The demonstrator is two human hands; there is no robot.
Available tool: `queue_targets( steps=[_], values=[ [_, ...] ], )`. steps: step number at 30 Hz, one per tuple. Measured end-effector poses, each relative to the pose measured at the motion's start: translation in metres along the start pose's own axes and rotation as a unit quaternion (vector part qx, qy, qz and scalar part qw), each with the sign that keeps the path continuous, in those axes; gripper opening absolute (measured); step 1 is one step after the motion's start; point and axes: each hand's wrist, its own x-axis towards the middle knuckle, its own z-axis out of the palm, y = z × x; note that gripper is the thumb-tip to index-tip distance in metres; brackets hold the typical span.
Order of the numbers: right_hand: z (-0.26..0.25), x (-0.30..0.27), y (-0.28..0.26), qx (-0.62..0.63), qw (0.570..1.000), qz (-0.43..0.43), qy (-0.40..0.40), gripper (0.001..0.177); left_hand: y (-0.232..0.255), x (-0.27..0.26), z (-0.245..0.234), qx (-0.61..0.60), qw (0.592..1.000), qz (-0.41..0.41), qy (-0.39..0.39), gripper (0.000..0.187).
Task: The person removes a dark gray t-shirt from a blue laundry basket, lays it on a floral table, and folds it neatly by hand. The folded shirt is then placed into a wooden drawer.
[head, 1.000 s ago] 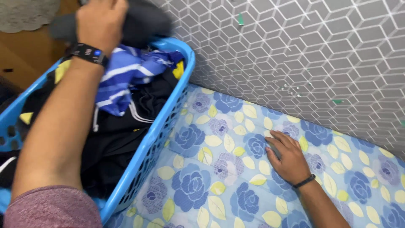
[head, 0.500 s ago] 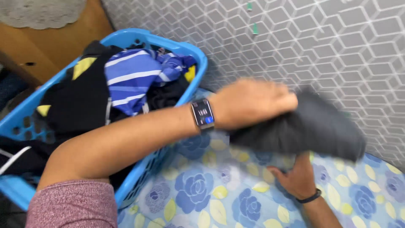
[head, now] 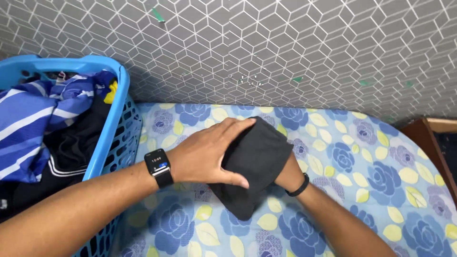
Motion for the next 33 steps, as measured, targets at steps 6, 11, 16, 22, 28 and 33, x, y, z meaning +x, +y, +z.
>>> queue_targets(
  steps=[6, 11, 16, 22, 28, 33],
  values=[
    [-0.027, 0.001, -0.027, -0.089, 0.995, -0.047, 0.010, 0.050, -0.046, 0.011, 0.031, 0.244, 0.926, 0.210, 0.198, 0.044],
    [-0.097, 0.016, -0.018, -0.218, 0.965, -0.071, 0.128, 0.046, -0.044, 0.000, -0.001, 0.337, 0.844, 0.324, 0.263, 0.012],
    [-0.130, 0.011, -0.014, -0.276, 0.924, -0.090, 0.249, 0.037, -0.042, 0.007, -0.003, 0.404, 0.845, 0.266, 0.229, 0.016],
    [-0.126, 0.017, -0.031, -0.087, 0.946, -0.088, 0.299, 0.011, -0.038, -0.002, -0.003, 0.370, 0.904, 0.081, 0.199, 0.045],
    [-0.169, -0.001, -0.025, -0.056, 0.983, -0.029, 0.174, 0.017, -0.051, -0.003, -0.005, 0.428, 0.892, 0.043, 0.136, 0.028],
    [-0.174, -0.009, -0.054, -0.098, 0.992, 0.061, -0.042, 0.006, -0.038, -0.006, -0.013, 0.070, 0.982, -0.112, -0.139, 0.052]
  ],
)
